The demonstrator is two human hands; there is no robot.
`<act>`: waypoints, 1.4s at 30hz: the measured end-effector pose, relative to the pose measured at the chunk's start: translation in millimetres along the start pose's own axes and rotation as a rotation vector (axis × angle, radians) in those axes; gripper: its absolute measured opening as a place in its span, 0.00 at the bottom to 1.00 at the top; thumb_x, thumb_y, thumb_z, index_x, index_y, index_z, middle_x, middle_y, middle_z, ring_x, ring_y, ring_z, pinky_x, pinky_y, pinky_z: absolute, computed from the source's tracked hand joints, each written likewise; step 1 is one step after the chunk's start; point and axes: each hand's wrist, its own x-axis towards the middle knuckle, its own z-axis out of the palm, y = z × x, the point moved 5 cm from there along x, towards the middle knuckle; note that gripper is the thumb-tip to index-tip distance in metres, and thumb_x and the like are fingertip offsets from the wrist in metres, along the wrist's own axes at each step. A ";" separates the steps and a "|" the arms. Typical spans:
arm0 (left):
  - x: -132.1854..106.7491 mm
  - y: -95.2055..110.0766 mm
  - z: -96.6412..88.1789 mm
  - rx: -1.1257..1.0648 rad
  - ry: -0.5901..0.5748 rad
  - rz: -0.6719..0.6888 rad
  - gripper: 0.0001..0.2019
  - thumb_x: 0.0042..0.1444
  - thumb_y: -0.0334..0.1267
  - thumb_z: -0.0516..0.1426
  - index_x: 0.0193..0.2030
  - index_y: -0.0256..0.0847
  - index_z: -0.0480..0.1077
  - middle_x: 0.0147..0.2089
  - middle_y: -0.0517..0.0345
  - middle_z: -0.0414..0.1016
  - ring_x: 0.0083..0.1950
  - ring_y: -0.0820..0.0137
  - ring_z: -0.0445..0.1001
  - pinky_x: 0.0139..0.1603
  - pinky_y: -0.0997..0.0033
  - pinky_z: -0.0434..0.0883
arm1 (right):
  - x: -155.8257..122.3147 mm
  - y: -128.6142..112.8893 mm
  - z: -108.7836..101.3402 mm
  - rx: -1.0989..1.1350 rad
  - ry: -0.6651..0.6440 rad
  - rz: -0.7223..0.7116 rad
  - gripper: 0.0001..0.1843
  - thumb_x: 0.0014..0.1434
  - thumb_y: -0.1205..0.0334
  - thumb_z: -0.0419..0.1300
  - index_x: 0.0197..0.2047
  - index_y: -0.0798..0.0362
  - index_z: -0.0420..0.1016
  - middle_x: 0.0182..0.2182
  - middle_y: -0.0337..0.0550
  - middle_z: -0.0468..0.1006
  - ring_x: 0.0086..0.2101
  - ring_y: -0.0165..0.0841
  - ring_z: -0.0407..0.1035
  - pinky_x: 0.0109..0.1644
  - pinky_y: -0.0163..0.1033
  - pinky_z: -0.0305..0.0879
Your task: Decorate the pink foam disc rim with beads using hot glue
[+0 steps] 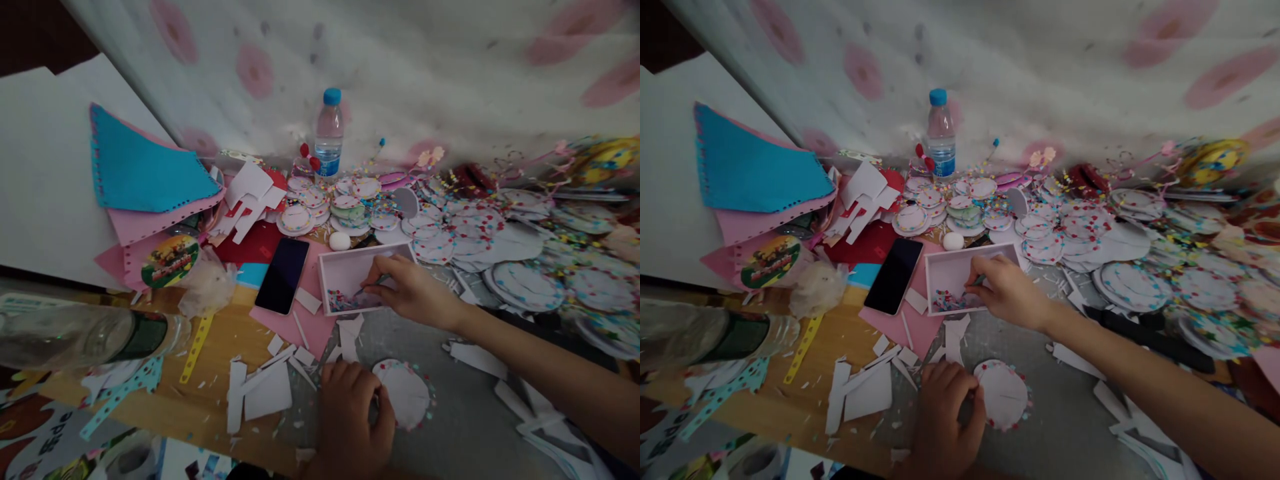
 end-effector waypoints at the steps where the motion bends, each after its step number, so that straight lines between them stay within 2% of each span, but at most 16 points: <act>1: 0.1 -0.2 0.1 -0.001 -0.003 -0.002 0.07 0.49 0.25 0.55 0.29 0.42 0.64 0.28 0.57 0.70 0.34 0.63 0.69 0.37 0.60 0.60 | -0.6 0.1 -2.3 0.003 0.018 0.000 0.04 0.54 0.64 0.63 0.32 0.48 0.71 0.30 0.41 0.78 0.33 0.37 0.70 0.37 0.42 0.64; 6: 0.2 1.2 -0.8 0.013 -0.006 0.009 0.07 0.50 0.25 0.55 0.29 0.42 0.64 0.28 0.57 0.70 0.34 0.63 0.69 0.36 0.60 0.60 | -5.6 -1.5 -14.0 0.011 0.105 0.007 0.05 0.55 0.61 0.63 0.32 0.48 0.70 0.30 0.42 0.77 0.33 0.37 0.71 0.37 0.42 0.65; 11: -0.8 2.0 -1.4 0.012 0.001 0.006 0.06 0.51 0.26 0.55 0.29 0.42 0.64 0.29 0.57 0.71 0.34 0.64 0.69 0.37 0.60 0.61 | -10.2 -6.7 -18.3 0.033 0.167 0.015 0.05 0.54 0.62 0.63 0.31 0.48 0.69 0.29 0.41 0.77 0.32 0.37 0.71 0.37 0.43 0.66; 17: -3.2 1.1 -1.5 -0.012 0.048 0.007 0.07 0.55 0.27 0.53 0.29 0.42 0.64 0.29 0.56 0.71 0.34 0.63 0.69 0.39 0.60 0.62 | -19.1 -19.2 -40.4 0.174 0.388 0.004 0.09 0.54 0.59 0.65 0.31 0.47 0.67 0.28 0.40 0.77 0.32 0.36 0.73 0.37 0.43 0.67; 22: -6.4 6.4 -8.0 -0.002 0.170 0.035 0.06 0.56 0.27 0.53 0.34 0.41 0.68 0.33 0.54 0.73 0.37 0.62 0.70 0.41 0.60 0.64 | -45.2 -39.8 -63.9 0.261 0.493 0.002 0.10 0.54 0.61 0.66 0.31 0.47 0.66 0.30 0.39 0.78 0.34 0.37 0.74 0.40 0.44 0.67; 25: -7.9 17.0 -22.4 0.040 0.278 0.069 0.09 0.57 0.28 0.54 0.42 0.41 0.70 0.39 0.52 0.75 0.43 0.60 0.70 0.47 0.57 0.64 | -68.9 -51.7 -72.0 0.314 0.517 0.023 0.10 0.54 0.62 0.66 0.31 0.46 0.65 0.31 0.40 0.79 0.35 0.39 0.75 0.41 0.46 0.67; 28: -8.8 26.7 -41.6 -0.030 0.381 0.082 0.09 0.58 0.28 0.53 0.44 0.41 0.70 0.41 0.51 0.74 0.45 0.62 0.70 0.49 0.59 0.65 | -93.2 -60.9 -74.2 0.328 0.525 0.021 0.10 0.54 0.62 0.66 0.31 0.46 0.65 0.31 0.40 0.79 0.35 0.38 0.75 0.41 0.45 0.67; 31: -9.9 26.5 -53.5 -0.211 0.410 0.046 0.07 0.61 0.31 0.52 0.38 0.40 0.71 0.37 0.53 0.74 0.42 0.65 0.72 0.45 0.65 0.68 | -114.2 -64.0 -71.4 0.325 0.536 0.020 0.10 0.55 0.64 0.66 0.31 0.47 0.66 0.31 0.40 0.79 0.34 0.37 0.75 0.39 0.43 0.67; 33: -12.2 17.1 -55.8 -0.375 0.426 -0.064 0.09 0.62 0.36 0.52 0.33 0.40 0.71 0.30 0.57 0.73 0.33 0.69 0.72 0.36 0.71 0.69 | -125.8 -63.1 -68.1 0.336 0.546 0.021 0.10 0.55 0.64 0.65 0.32 0.47 0.66 0.31 0.40 0.79 0.34 0.36 0.75 0.38 0.43 0.67; 35: -16.8 3.6 -56.2 -0.531 0.471 -0.214 0.14 0.63 0.41 0.52 0.29 0.39 0.71 0.18 0.65 0.64 0.20 0.75 0.64 0.23 0.76 0.62 | -135.7 -61.5 -65.2 0.336 0.566 0.023 0.10 0.54 0.64 0.66 0.31 0.48 0.66 0.31 0.41 0.79 0.34 0.36 0.74 0.39 0.42 0.67; 37: -23.2 -7.2 -60.1 -0.624 0.576 -0.309 0.20 0.62 0.44 0.51 0.22 0.38 0.68 0.11 0.69 0.52 0.13 0.78 0.52 0.17 0.77 0.53 | -144.7 -60.5 -63.7 0.330 0.590 0.031 0.10 0.54 0.64 0.66 0.31 0.48 0.66 0.31 0.41 0.79 0.35 0.37 0.74 0.39 0.43 0.67; 40: -31.0 -11.4 -72.2 -0.670 0.728 -0.304 0.23 0.61 0.43 0.50 0.16 0.38 0.65 0.10 0.69 0.49 0.13 0.79 0.48 0.17 0.77 0.50 | -155.7 -61.8 -64.0 0.345 0.610 0.040 0.10 0.54 0.62 0.66 0.31 0.49 0.67 0.30 0.41 0.78 0.35 0.38 0.74 0.39 0.43 0.67; 42: -31.8 -5.7 -78.1 -0.674 0.719 -0.243 0.21 0.60 0.42 0.51 0.17 0.38 0.66 0.12 0.68 0.52 0.15 0.78 0.51 0.19 0.78 0.52 | -160.7 -64.8 -65.2 0.362 0.606 0.035 0.10 0.54 0.62 0.66 0.31 0.49 0.66 0.30 0.41 0.78 0.36 0.38 0.75 0.39 0.43 0.67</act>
